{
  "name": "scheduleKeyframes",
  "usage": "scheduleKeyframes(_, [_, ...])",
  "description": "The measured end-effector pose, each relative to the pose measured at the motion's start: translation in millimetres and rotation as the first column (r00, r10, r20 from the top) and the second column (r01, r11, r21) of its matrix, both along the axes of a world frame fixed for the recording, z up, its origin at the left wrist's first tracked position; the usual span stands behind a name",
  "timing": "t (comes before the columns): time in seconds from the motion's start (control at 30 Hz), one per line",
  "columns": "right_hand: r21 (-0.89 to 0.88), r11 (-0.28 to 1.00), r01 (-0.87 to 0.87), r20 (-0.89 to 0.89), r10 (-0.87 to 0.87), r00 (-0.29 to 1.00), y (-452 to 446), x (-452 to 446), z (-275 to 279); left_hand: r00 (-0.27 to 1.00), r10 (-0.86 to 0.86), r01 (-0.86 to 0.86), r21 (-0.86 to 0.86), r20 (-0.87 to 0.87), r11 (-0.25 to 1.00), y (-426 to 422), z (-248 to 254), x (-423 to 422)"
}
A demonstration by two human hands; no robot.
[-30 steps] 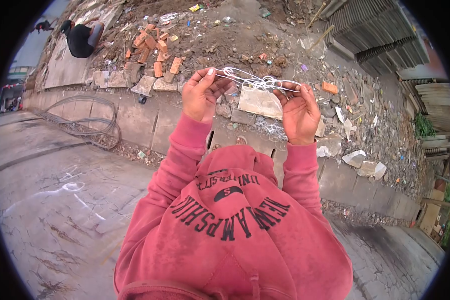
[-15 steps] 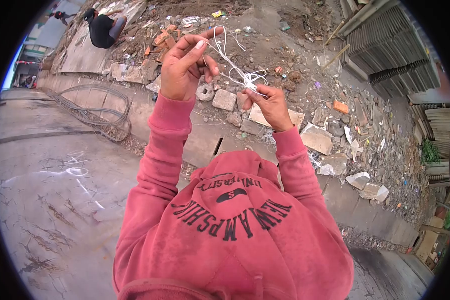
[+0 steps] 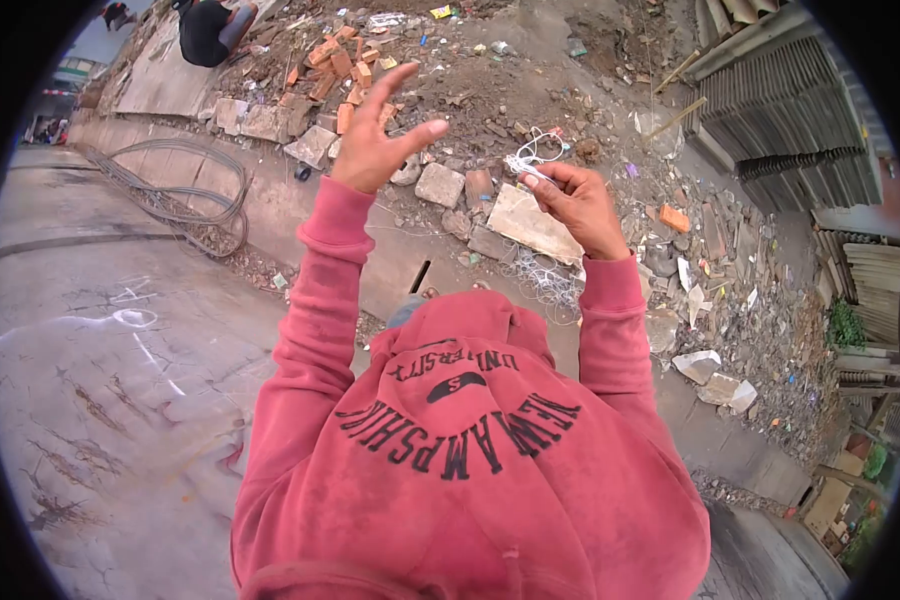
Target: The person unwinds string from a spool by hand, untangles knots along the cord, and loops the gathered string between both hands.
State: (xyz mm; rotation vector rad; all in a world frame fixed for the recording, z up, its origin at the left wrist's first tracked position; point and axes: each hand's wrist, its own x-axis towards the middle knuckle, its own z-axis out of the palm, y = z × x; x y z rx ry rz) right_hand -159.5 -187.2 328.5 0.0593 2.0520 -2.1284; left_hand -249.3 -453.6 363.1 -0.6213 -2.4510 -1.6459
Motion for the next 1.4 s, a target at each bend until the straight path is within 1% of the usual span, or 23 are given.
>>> scheduleKeyframes(0.03, [0.059, 0.996, -0.072, -0.029, 0.074, 0.997, -3.6, -2.2, 7.2, 0.976, -0.212, 0.208, 0.082, 0.046, 0.975, 28.5, -7.4, 16.5])
scheduleKeyframes(0.07, [0.118, 0.983, -0.141, -0.059, 0.148, 0.987, -5.2, -6.3, 15.6, 0.906, -0.418, 0.403, 0.168, 0.066, 0.900, 47.6, -16.3, 25.3])
scheduleKeyframes(0.1, [0.160, 0.972, -0.170, -0.053, 0.180, 0.982, -1.5, -5.3, 25.1, 0.909, -0.411, 0.395, 0.174, 0.065, 0.902, 56.4, -25.1, 28.8])
scheduleKeyframes(0.13, [0.166, 0.971, -0.173, -0.052, 0.184, 0.982, 1.5, -2.8, 31.7, 0.855, -0.430, 0.368, 0.246, 0.288, 0.897, 63.2, -31.2, 31.2])
scheduleKeyframes(0.17, [0.172, 0.978, -0.120, -0.059, 0.132, 0.989, 5.5, 0.0, 37.3, 0.748, -0.449, 0.332, 0.310, 0.489, 0.891, 66.7, -35.9, 31.1])
scheduleKeyframes(0.27, [0.181, 0.983, -0.040, -0.092, 0.058, 0.994, 23.1, 3.2, 41.6, 0.800, -0.394, 0.296, 0.273, 0.453, 0.915, 61.9, -6.4, 36.8])
scheduleKeyframes(0.3, [0.170, 0.985, 0.006, -0.117, 0.014, 0.993, 25.3, 4.6, 45.0, 0.817, -0.429, 0.272, 0.398, 0.387, 0.876, 62.3, -10.6, 33.4])
scheduleKeyframes(0.37, [0.144, 0.987, 0.064, -0.123, -0.047, 0.991, 31.8, 6.2, 45.3, 0.809, -0.439, 0.269, 0.417, 0.390, 0.868, 54.4, -15.0, 28.0])
scheduleKeyframes(0.47, [0.151, 0.986, 0.073, -0.178, -0.045, 0.983, 32.9, 11.6, 45.8, 0.819, -0.428, 0.214, 0.489, 0.381, 0.845, 48.3, -5.8, 26.7])
scheduleKeyframes(0.5, [0.154, 0.987, 0.050, -0.149, -0.026, 0.988, 33.6, 14.3, 50.4, 0.825, -0.417, 0.152, 0.560, 0.382, 0.814, 44.7, -6.0, 25.4])
scheduleKeyframes(0.57, [0.139, 0.988, 0.063, -0.200, -0.034, 0.979, 29.3, 9.5, 38.3, 0.840, -0.390, 0.050, 0.663, 0.377, 0.747, 37.1, -7.9, 22.3])
scheduleKeyframes(0.6, [0.118, 0.990, 0.079, -0.237, -0.049, 0.970, 20.1, 6.5, 40.4, 0.849, -0.377, 0.044, 0.661, 0.371, 0.749, 34.1, -5.4, 23.2])
scheduleKeyframes(0.63, [0.123, 0.991, 0.048, -0.194, -0.023, 0.981, 12.4, 3.6, 45.1, 0.833, -0.393, 0.045, 0.662, 0.388, 0.749, 31.5, -2.5, 23.9])
scheduleKeyframes(0.67, [0.000, 0.997, 0.083, -0.195, -0.081, 0.977, -3.0, 2.6, 47.2, 0.819, -0.409, 0.049, 0.662, 0.402, 0.748, 29.7, 1.0, 24.3])
scheduleKeyframes(0.73, [0.009, 0.999, 0.042, -0.279, -0.038, 0.960, -26.9, -5.7, 49.8, 0.816, -0.413, 0.056, 0.657, 0.403, 0.752, 32.7, 6.1, 30.2])
scheduleKeyframes(0.77, [0.009, 0.999, 0.053, -0.246, -0.049, 0.968, -36.9, -5.8, 49.1, 0.838, -0.398, 0.078, 0.640, 0.373, 0.765, 32.1, 9.3, 32.8])
scheduleKeyframes(0.83, [0.033, 0.998, 0.057, -0.268, -0.046, 0.962, -54.0, -9.8, 39.9, 0.867, -0.343, 0.053, 0.617, 0.362, 0.785, 33.4, -10.1, 38.7])
scheduleKeyframes(0.93, [0.023, 0.990, 0.142, -0.340, -0.126, 0.932, -69.9, -16.5, 17.2, 0.853, -0.295, -0.049, 0.627, 0.432, 0.777, 30.5, -34.5, 28.9])
scheduleKeyframes(1.0, [0.112, 0.966, 0.232, -0.465, -0.156, 0.872, -80.8, -14.8, 14.9, 0.834, -0.223, -0.135, 0.579, 0.505, 0.804, 24.9, -30.9, 33.1])
scheduleKeyframes(1.07, [0.229, 0.943, 0.240, -0.648, -0.036, 0.760, -89.3, -14.9, 20.4, 0.855, -0.217, -0.143, 0.616, 0.471, 0.775, 21.2, -42.9, 31.5])
scheduleKeyframes(1.17, [0.470, 0.842, 0.263, -0.683, 0.159, 0.713, -95.3, -17.3, 22.7, 0.809, -0.285, -0.118, 0.617, 0.514, 0.778, 11.9, -52.2, 33.5])
scheduleKeyframes(1.27, [0.476, 0.847, 0.235, -0.662, 0.169, 0.730, -97.5, -19.8, 17.9, 0.767, -0.321, -0.187, 0.672, 0.556, 0.716, 4.7, -61.6, 35.2])
scheduleKeyframes(1.4, [0.144, 0.983, 0.116, -0.559, -0.016, 0.829, -96.4, -22.7, 3.7, 0.711, -0.468, -0.279, 0.822, 0.525, 0.497, -6.2, -65.0, 38.5])
